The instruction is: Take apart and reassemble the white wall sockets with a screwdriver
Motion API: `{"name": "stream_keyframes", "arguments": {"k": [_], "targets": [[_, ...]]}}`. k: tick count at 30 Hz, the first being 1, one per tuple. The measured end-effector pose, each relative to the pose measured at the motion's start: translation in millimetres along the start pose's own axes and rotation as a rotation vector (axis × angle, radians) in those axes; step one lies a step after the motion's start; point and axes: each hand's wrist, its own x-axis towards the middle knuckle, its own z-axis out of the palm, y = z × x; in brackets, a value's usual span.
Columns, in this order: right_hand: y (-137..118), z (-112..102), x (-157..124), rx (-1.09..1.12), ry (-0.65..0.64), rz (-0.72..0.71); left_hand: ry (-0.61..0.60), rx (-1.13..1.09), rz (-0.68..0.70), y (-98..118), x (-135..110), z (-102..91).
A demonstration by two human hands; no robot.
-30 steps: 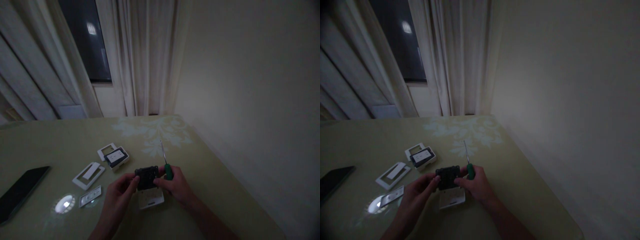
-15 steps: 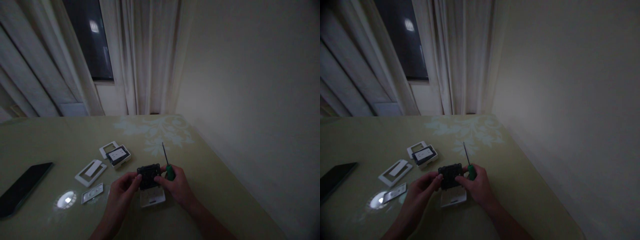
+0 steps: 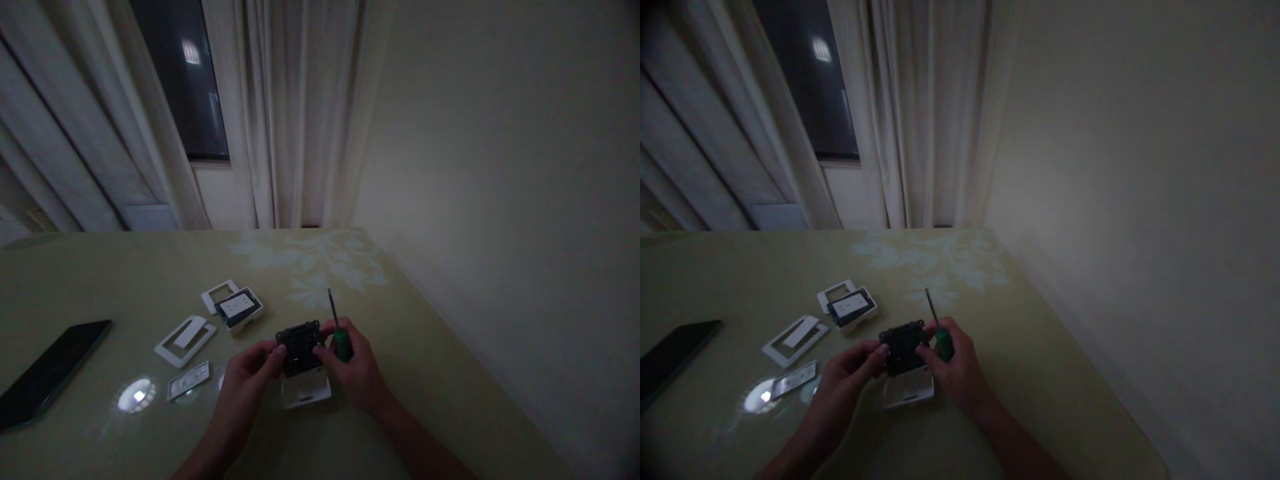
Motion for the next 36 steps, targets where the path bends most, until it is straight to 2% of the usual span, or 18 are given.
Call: {"name": "stream_keyframes", "arguments": {"k": [3,6,12,16,21,23,26,29,31,33,36], "targets": [[-1,-3,0,-0.098,-0.073,-0.169,-0.029,-0.04,-0.048,0,1,-0.7],[-2,-5,1,-0.111,-0.087,-0.219,-0.06,-0.085,-0.091,2,1,-1.1],[-1,-9,1,-0.065,-0.095,-0.162,-0.148,-0.092,-0.123,10,1,-4.2],[-4,-10,1,-0.055,-0.073,-0.12,-0.132,-0.029,-0.106,14,-1,-4.8],[-1,-6,5,0.012,-0.072,0.084,-0.115,-0.089,-0.267,15,0,-7.5],[2,-5,7,0.034,-0.07,0.159,-0.125,-0.044,-0.228,19,2,-11.4],[3,-6,7,0.147,-0.083,0.262,-0.116,0.155,-0.038,29,4,-18.0],[-1,-10,7,0.281,-0.037,0.273,-0.073,0.277,0.064,39,2,-21.7],[-2,-12,8,0.348,0.054,0.282,-0.078,0.237,0.012,39,0,-21.9],[0,-13,10,0.382,0.14,0.321,-0.105,0.137,-0.113,33,-1,-21.0],[6,-13,14,0.391,0.191,0.364,-0.152,0.011,-0.289,21,1,-19.2]]}}
